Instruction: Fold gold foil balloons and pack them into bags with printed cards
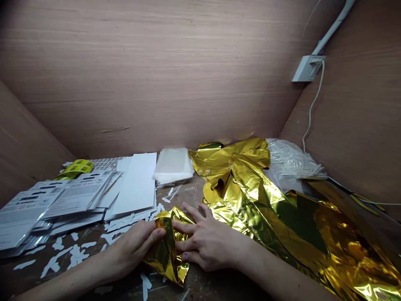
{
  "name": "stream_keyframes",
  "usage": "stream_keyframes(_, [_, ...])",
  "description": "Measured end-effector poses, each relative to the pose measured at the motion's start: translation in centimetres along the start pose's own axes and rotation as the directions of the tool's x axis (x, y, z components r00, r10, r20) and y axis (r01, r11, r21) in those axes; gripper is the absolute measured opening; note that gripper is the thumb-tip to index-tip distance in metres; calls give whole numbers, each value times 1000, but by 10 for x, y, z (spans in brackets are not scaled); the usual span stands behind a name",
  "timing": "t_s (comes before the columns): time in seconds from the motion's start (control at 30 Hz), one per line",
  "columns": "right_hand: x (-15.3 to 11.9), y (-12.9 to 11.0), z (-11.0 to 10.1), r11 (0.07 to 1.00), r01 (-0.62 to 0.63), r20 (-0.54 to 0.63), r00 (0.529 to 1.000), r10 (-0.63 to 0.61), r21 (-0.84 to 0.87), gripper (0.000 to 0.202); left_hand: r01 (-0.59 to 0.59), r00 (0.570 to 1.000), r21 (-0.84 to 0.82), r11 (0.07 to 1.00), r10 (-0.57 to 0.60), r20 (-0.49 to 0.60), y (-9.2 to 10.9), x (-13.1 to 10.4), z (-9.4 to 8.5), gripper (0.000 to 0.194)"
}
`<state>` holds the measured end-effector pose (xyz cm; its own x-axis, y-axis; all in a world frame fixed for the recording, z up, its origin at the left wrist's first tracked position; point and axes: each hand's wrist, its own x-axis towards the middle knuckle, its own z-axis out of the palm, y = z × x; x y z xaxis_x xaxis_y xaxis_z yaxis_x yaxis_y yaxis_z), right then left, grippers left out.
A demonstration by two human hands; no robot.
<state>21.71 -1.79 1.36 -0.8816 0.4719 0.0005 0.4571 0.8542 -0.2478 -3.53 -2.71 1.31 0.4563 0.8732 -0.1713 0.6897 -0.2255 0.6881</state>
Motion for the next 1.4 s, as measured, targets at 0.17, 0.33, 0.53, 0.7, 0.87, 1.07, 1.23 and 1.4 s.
stream_keyframes(0.17, [1,0,1,1000,-9,-8,1000,10,7,27,-89,995,-30,996,88,-38,-2,1,3,49])
stream_keyframes(0.33, [1,-2,0,999,-29,-7,1000,30,19,28,-114,993,-238,965,115,-6,-8,3,4,46])
stream_keyframes(0.53, [1,0,1,997,-32,14,999,31,69,38,-418,890,-590,691,442,-112,-6,3,-16,42])
stream_keyframes(0.7, [1,3,1,995,-53,44,998,50,80,38,-463,718,-648,605,684,125,7,-1,-25,59])
stream_keyframes(0.87, [2,4,-3,994,-71,80,995,64,88,42,-540,684,-478,693,692,230,15,-8,-25,21])
stream_keyframes(1.07, [3,6,-3,990,-88,103,992,76,113,43,-711,630,-335,619,772,87,6,-5,-16,11])
stream_keyframes(1.23, [2,7,-1,987,-83,65,995,74,140,42,-694,679,-330,640,734,-3,2,-8,-11,4])
stream_keyframes(1.4, [1,3,0,994,-54,-1,999,54,95,34,-313,947,-99,945,318,45,-1,-10,-6,20])
